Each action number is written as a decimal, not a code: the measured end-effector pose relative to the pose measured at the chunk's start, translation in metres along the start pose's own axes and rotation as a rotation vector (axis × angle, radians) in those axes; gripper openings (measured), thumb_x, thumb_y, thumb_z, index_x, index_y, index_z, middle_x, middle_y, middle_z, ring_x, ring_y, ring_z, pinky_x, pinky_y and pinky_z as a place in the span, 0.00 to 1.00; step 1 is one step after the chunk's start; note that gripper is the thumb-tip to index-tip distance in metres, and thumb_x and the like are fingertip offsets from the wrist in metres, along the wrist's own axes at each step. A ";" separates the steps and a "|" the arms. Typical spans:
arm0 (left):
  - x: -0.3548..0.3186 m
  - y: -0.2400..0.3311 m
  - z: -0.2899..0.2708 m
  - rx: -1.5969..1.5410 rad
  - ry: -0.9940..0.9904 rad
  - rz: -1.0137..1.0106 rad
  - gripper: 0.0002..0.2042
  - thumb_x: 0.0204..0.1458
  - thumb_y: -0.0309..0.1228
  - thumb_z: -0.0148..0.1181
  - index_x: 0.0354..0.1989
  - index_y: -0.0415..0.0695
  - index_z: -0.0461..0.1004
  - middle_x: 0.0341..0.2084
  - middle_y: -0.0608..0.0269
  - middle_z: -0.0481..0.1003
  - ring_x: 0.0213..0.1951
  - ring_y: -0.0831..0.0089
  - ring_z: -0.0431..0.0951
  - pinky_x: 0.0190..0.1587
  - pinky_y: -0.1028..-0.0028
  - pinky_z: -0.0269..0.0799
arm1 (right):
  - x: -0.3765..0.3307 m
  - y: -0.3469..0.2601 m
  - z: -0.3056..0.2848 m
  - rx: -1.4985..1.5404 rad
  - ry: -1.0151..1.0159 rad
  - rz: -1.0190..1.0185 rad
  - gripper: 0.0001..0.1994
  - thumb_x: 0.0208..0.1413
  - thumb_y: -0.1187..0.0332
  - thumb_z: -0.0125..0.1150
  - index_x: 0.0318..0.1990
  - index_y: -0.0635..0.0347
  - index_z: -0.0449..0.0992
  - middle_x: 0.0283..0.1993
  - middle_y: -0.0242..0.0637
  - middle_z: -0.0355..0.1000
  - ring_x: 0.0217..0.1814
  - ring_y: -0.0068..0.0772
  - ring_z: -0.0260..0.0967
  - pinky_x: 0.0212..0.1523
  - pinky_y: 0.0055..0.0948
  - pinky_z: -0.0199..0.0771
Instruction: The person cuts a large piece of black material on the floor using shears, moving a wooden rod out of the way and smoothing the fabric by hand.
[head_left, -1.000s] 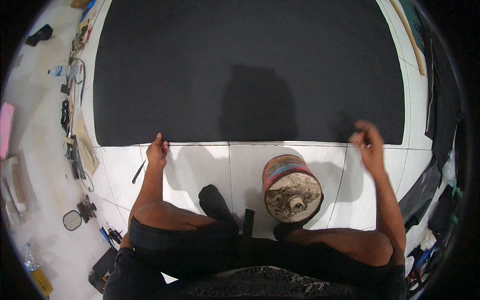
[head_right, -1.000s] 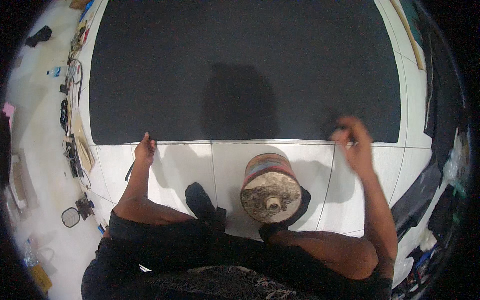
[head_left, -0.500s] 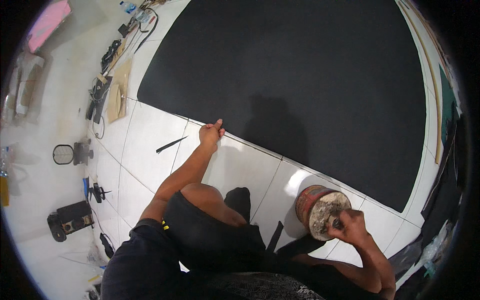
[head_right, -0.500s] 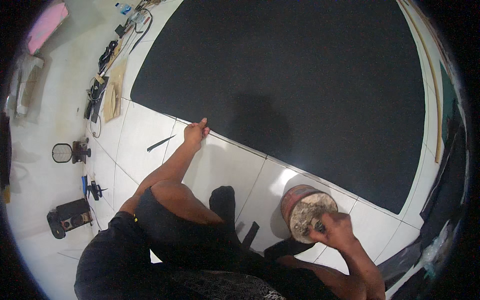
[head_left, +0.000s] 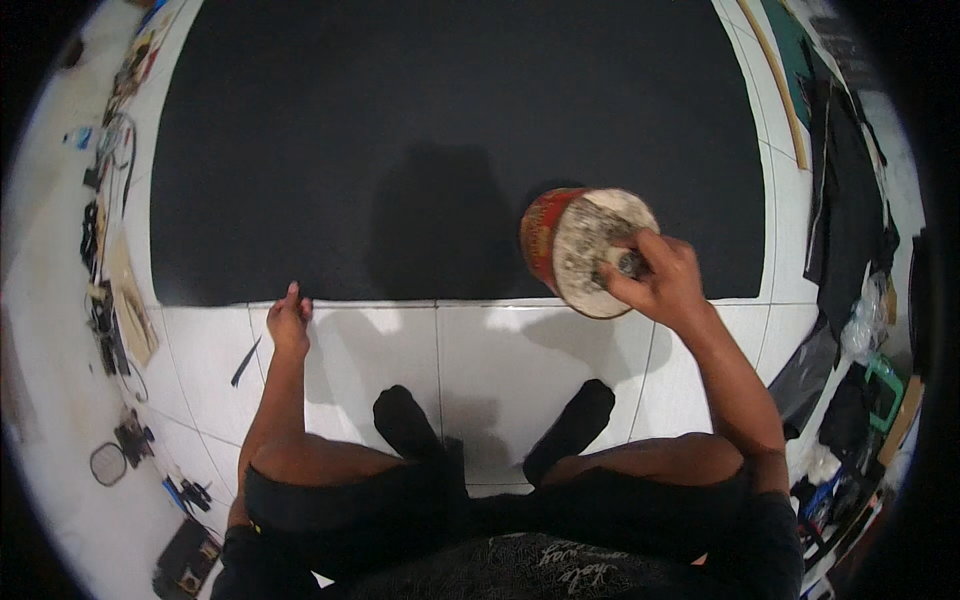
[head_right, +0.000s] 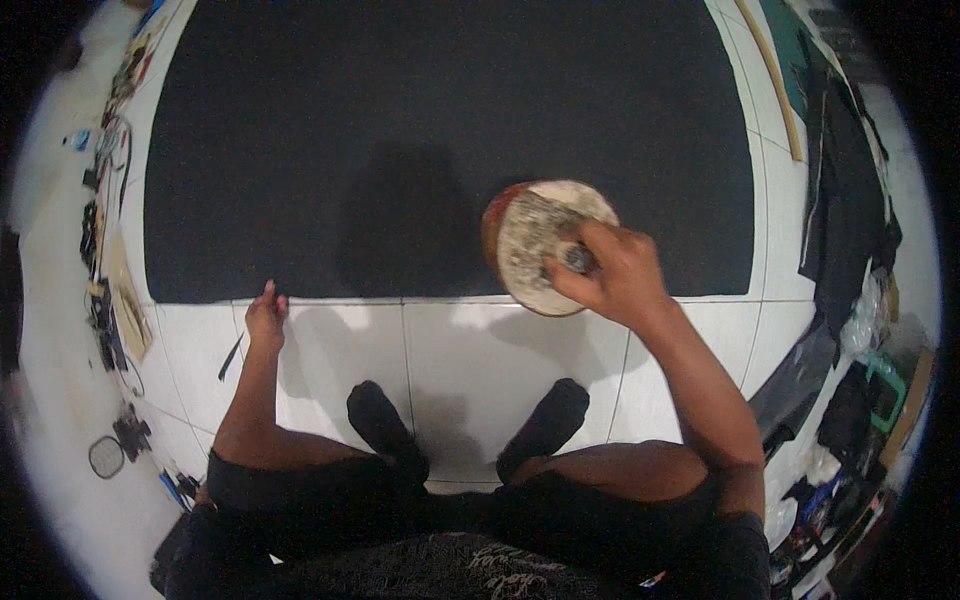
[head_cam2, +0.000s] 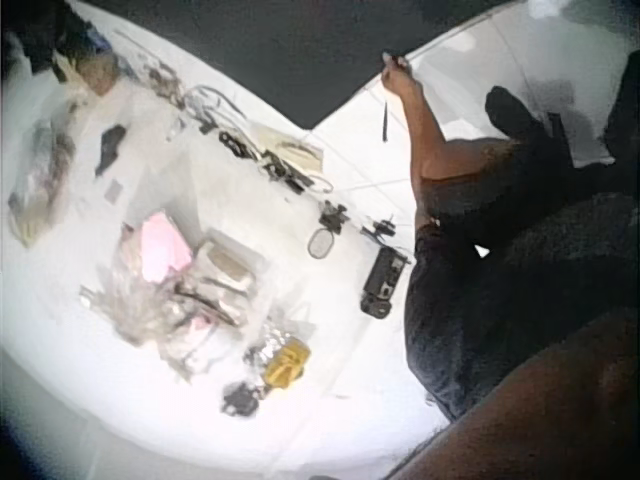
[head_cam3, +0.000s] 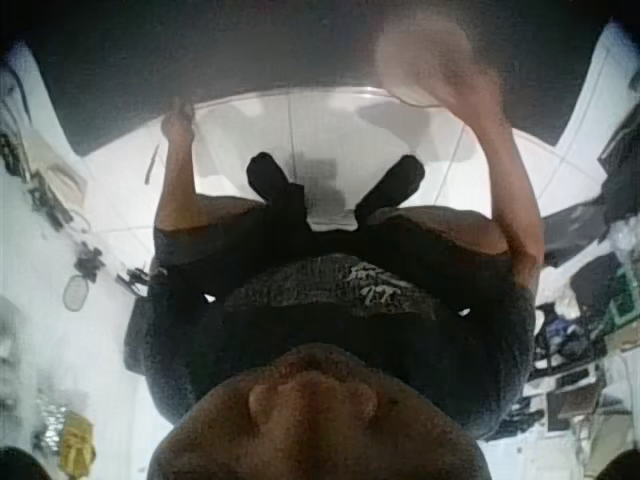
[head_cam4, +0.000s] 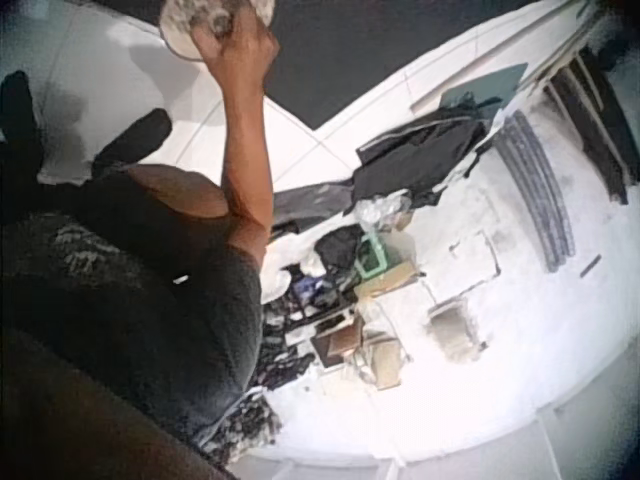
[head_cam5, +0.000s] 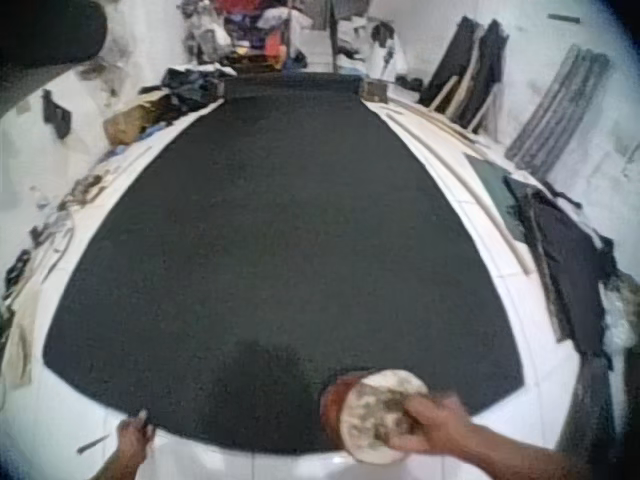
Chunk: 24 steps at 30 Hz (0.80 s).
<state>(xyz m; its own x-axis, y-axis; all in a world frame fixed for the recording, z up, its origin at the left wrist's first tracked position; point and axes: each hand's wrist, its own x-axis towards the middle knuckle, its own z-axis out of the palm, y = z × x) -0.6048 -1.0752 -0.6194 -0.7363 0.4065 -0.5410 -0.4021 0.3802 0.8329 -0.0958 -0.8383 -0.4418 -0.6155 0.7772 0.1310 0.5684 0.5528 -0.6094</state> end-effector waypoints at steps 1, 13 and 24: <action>-0.005 0.006 0.010 0.036 0.041 -0.035 0.17 0.52 0.35 0.71 0.21 0.47 0.66 0.17 0.65 0.70 0.18 0.75 0.72 0.19 0.78 0.70 | 0.007 0.002 0.000 -0.020 -0.009 0.049 0.14 0.43 0.63 0.71 0.30 0.60 0.73 0.21 0.40 0.74 0.22 0.36 0.76 0.24 0.32 0.75; -0.187 0.183 0.171 0.942 -0.623 0.163 0.18 0.56 0.33 0.64 0.50 0.37 0.69 0.41 0.56 0.77 0.43 0.68 0.76 0.49 0.68 0.71 | -0.021 -0.061 -0.089 0.164 -0.563 0.469 0.32 0.57 0.48 0.60 0.63 0.58 0.62 0.43 0.53 0.76 0.45 0.53 0.76 0.46 0.50 0.76; -0.436 0.383 0.179 1.311 -0.744 0.022 0.22 0.51 0.46 0.65 0.42 0.37 0.78 0.36 0.50 0.80 0.41 0.58 0.80 0.46 0.64 0.74 | -0.258 -0.132 -0.328 0.345 -0.529 1.152 0.31 0.55 0.38 0.55 0.50 0.58 0.78 0.50 0.57 0.75 0.56 0.54 0.72 0.56 0.46 0.70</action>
<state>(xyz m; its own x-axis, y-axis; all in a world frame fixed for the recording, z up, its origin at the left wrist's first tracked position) -0.3400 -0.9579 -0.0858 -0.1374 0.5856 -0.7989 0.6584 0.6565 0.3680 0.1669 -1.0133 -0.1388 -0.0574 0.4944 -0.8673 0.7888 -0.5100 -0.3429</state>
